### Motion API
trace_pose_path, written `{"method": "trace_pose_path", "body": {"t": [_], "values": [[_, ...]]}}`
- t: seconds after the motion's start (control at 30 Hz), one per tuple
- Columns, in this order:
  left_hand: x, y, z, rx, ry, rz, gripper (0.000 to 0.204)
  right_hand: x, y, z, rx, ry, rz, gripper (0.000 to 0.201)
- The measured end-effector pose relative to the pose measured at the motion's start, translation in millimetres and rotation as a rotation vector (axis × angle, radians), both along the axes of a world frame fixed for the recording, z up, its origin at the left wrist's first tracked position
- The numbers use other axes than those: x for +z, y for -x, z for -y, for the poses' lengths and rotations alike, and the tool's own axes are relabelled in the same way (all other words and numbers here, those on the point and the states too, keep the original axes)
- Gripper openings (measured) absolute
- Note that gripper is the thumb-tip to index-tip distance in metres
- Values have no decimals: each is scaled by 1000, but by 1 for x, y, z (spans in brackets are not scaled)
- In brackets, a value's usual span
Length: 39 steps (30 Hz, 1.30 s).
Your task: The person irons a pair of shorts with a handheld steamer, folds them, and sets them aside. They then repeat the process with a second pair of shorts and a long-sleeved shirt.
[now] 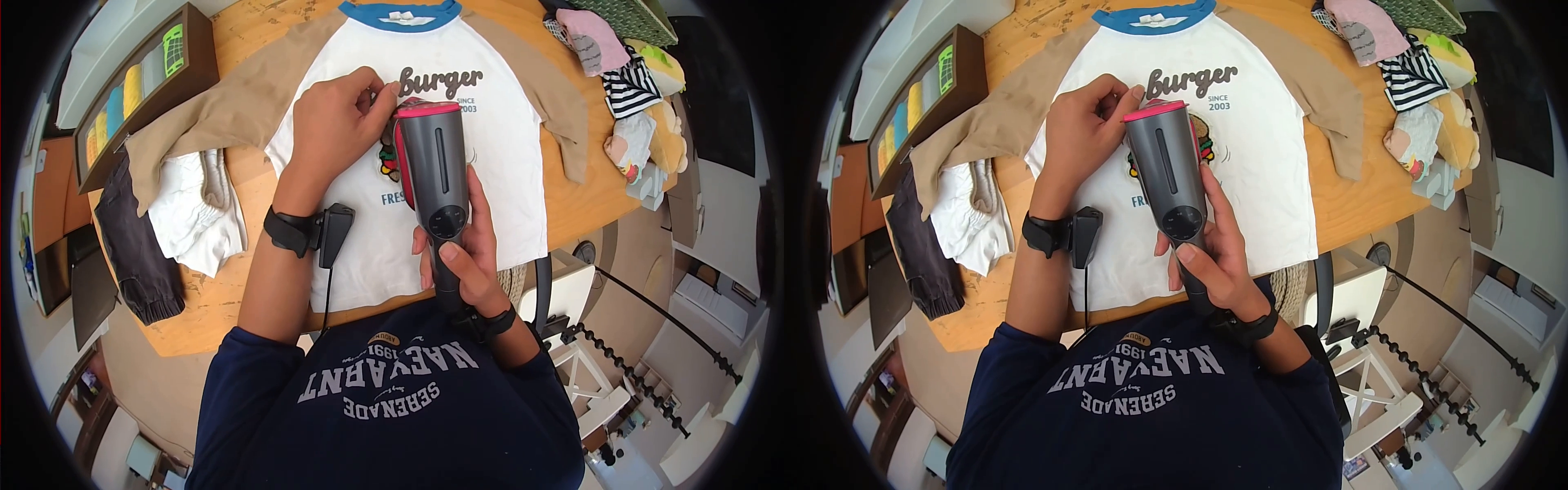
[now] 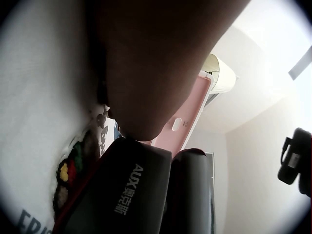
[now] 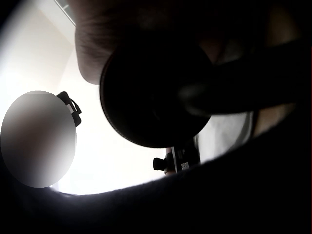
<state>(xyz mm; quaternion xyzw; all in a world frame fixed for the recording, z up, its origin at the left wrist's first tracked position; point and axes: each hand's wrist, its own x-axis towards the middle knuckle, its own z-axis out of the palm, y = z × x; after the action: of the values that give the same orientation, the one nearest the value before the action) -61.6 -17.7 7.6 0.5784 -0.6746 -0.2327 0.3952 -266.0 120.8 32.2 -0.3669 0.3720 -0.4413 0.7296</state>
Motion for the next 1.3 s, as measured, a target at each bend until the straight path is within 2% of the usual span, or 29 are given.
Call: {"method": "trace_pose_path", "body": {"t": [0.07,0.13,0.23,0.37,0.53,0.8,0.97,1.07,1.3], "values": [[-5,-2,-2,-17,5,-12,27,2,3,0,18,-33,1,95],[-13,-4,2,-10,-23,-207,26,2,4,2,27,-23,25,95],[-8,-3,2,-4,-71,-279,27,-1,2,3,5,-12,53,95],[-8,-1,1,-3,-68,-168,27,2,7,5,26,10,96,86],[-2,-2,-4,-3,-81,-90,24,13,11,16,69,-105,122,85],[1,0,-14,23,-80,-139,21,29,18,32,127,-163,31,83],[1,-4,-11,1,-91,-176,21,29,20,32,148,-109,-58,82],[-1,-4,-11,0,-72,-203,22,32,18,32,125,-121,-133,86],[-3,-2,-12,7,-89,-173,21,34,26,28,19,-96,-87,81]]}}
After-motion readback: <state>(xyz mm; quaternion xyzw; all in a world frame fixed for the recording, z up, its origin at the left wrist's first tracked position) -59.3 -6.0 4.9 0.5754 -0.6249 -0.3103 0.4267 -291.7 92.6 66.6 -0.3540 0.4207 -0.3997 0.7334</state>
